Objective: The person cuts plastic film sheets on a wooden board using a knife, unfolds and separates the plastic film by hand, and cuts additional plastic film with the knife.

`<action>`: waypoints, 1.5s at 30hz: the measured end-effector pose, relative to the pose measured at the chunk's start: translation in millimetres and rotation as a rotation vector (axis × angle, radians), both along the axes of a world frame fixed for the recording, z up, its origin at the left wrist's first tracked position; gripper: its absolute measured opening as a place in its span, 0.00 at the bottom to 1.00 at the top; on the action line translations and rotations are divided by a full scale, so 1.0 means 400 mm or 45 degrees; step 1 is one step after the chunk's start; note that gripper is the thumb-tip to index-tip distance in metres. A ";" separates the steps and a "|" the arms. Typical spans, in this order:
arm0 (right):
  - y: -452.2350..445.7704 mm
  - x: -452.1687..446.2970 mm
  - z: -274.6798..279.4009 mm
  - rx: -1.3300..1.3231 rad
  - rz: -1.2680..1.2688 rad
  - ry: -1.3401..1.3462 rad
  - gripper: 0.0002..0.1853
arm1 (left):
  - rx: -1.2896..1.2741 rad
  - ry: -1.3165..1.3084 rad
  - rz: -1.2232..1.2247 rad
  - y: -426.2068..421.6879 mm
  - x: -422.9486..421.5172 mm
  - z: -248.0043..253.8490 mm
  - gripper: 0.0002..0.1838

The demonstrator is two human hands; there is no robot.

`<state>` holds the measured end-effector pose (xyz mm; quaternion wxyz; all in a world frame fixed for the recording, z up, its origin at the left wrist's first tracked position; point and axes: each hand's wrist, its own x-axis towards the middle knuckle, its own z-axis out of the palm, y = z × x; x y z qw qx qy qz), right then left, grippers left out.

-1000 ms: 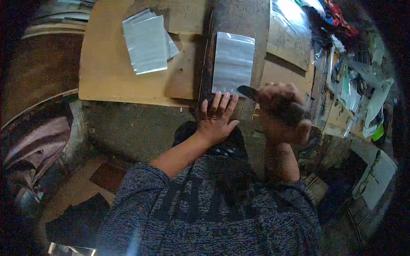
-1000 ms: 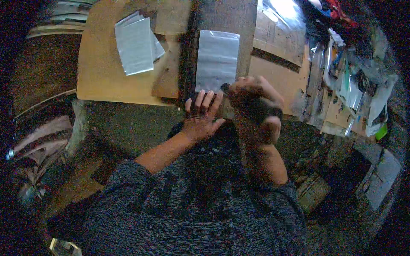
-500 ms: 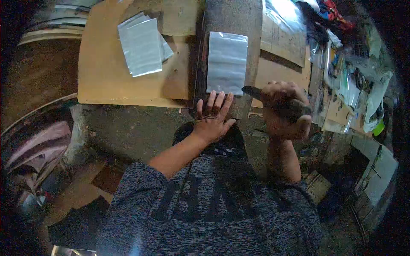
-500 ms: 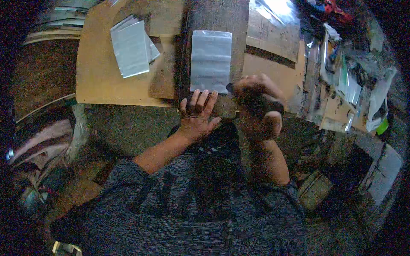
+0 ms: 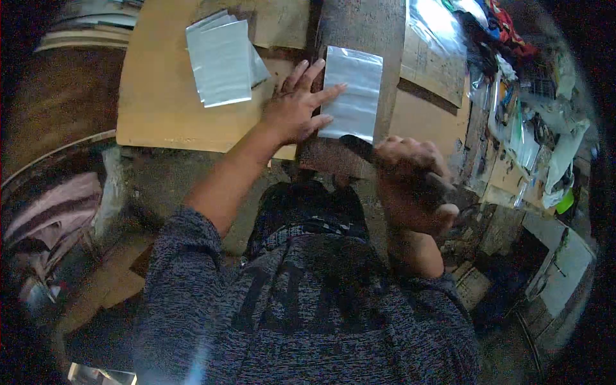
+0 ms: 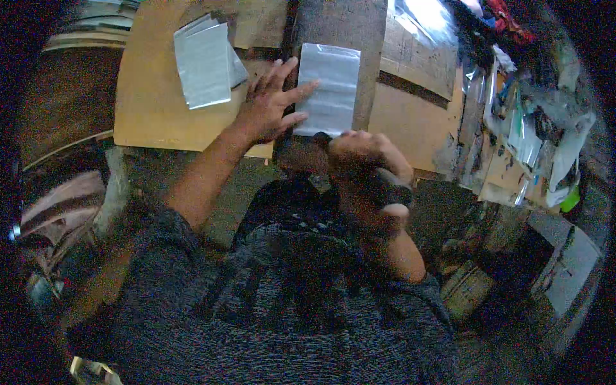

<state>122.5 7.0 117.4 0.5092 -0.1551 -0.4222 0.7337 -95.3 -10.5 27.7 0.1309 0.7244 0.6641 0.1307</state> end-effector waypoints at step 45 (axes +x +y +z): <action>0.029 0.060 0.016 -0.135 -0.097 -0.110 0.32 | -0.199 -0.072 -0.001 0.007 -0.021 -0.038 0.36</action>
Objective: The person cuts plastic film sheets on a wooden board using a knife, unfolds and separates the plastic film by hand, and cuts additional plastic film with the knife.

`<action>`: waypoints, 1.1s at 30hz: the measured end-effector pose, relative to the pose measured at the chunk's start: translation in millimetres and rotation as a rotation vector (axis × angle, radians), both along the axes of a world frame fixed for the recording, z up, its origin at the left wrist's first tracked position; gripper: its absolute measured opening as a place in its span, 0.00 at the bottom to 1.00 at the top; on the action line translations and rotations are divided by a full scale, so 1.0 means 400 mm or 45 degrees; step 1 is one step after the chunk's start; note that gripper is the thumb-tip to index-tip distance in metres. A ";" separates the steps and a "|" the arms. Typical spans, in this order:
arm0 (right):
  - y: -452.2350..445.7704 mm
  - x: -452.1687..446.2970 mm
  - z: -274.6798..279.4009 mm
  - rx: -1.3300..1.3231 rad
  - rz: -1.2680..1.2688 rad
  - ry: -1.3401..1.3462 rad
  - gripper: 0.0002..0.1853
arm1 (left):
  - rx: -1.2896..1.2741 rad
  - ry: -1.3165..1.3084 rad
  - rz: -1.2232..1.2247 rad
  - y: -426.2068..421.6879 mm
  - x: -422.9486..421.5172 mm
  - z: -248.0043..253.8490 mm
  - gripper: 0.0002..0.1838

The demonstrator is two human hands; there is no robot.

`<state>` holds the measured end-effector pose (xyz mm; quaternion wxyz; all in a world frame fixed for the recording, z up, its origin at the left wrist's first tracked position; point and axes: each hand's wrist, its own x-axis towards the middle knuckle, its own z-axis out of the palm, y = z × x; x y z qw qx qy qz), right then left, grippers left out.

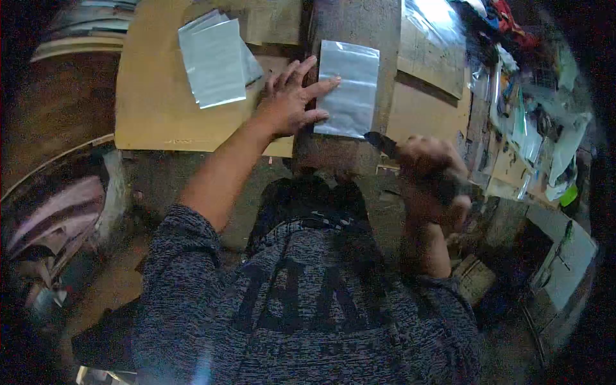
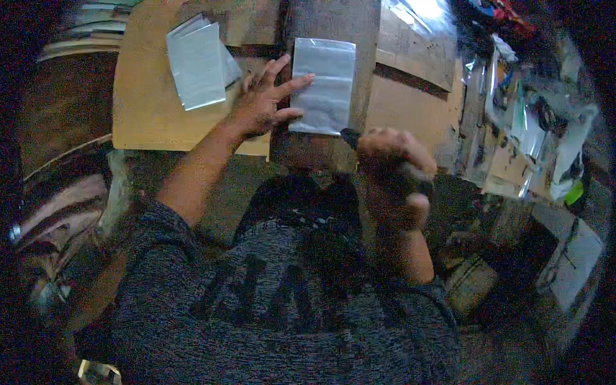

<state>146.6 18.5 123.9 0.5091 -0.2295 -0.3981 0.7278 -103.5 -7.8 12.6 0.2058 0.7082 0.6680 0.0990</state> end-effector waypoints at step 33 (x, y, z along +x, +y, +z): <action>-0.011 -0.014 0.037 0.170 -0.079 -0.101 0.40 | 0.283 0.001 0.071 -0.025 0.032 -0.013 0.31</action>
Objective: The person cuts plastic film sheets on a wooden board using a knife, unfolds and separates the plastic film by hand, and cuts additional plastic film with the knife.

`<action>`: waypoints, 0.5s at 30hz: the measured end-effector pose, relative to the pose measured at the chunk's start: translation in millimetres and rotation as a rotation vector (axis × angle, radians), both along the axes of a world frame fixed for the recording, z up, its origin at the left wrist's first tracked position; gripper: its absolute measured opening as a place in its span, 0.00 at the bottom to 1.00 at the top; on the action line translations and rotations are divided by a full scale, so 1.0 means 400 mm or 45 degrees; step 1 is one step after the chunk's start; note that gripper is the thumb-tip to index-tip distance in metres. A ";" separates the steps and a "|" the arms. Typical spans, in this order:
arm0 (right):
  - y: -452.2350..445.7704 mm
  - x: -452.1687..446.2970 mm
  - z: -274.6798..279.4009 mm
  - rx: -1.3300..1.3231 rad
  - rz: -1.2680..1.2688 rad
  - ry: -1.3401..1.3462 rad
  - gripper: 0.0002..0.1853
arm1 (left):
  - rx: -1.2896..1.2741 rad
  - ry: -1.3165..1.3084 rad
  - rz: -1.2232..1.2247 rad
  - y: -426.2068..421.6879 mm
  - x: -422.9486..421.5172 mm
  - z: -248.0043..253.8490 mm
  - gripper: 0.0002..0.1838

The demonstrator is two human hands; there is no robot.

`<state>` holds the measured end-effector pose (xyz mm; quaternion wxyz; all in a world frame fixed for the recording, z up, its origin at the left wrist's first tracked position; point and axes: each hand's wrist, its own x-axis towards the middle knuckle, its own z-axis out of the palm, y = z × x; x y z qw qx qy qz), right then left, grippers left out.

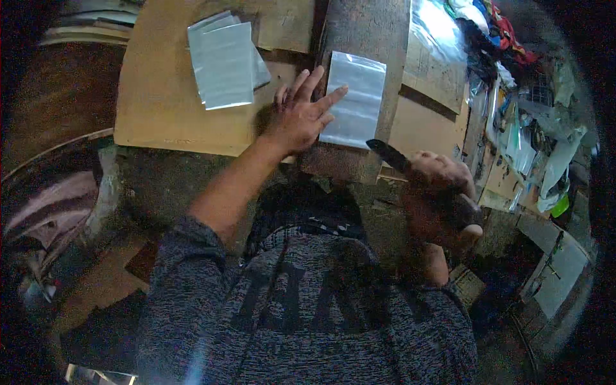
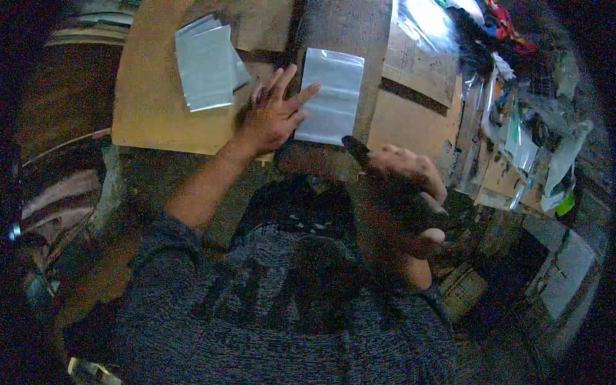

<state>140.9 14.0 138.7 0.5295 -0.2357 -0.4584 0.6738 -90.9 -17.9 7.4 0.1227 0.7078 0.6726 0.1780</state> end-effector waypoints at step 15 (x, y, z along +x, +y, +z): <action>0.034 0.006 -0.018 0.110 0.108 0.038 0.40 | -0.079 0.054 0.082 -0.189 0.251 0.021 0.42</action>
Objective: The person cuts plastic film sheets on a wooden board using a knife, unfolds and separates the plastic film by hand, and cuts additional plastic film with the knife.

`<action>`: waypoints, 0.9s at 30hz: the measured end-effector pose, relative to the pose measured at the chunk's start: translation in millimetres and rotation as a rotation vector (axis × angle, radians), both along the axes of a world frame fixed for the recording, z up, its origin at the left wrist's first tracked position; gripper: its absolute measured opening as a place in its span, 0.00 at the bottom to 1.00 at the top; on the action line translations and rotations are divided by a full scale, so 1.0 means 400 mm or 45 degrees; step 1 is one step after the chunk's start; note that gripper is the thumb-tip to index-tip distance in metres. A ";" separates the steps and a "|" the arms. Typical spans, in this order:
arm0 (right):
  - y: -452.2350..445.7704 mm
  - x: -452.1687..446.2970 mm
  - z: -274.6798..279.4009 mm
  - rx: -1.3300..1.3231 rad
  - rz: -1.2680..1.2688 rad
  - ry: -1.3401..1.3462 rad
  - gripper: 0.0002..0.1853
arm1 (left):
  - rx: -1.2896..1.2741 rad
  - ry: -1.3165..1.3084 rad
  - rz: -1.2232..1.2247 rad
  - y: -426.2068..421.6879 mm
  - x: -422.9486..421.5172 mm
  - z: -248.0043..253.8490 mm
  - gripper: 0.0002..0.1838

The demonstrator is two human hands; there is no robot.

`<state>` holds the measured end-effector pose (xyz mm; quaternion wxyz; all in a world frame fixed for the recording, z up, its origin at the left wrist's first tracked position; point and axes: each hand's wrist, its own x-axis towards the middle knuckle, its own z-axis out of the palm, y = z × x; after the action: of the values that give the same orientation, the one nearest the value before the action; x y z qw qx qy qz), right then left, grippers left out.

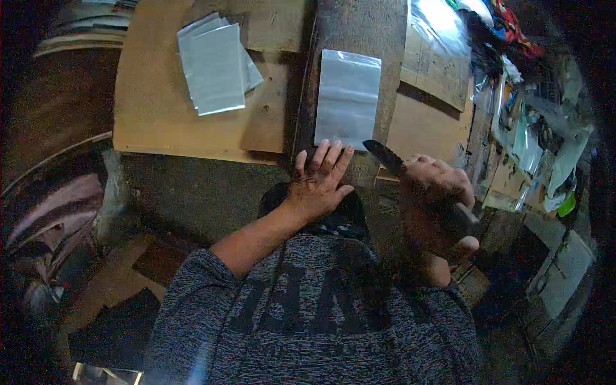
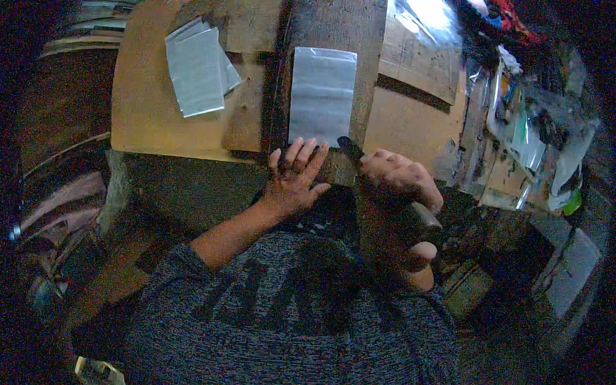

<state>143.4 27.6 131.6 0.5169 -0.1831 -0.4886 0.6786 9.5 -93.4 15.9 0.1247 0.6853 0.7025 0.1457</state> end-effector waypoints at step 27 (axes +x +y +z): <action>0.153 -0.239 -0.031 -0.050 0.226 0.048 0.39 | -0.051 -0.069 -0.044 -0.001 -0.015 0.003 0.43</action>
<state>47.9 88.6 119.4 0.4602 -0.1362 -0.4797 0.7346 3.5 -93.7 17.3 0.1597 0.6905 0.6898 0.1480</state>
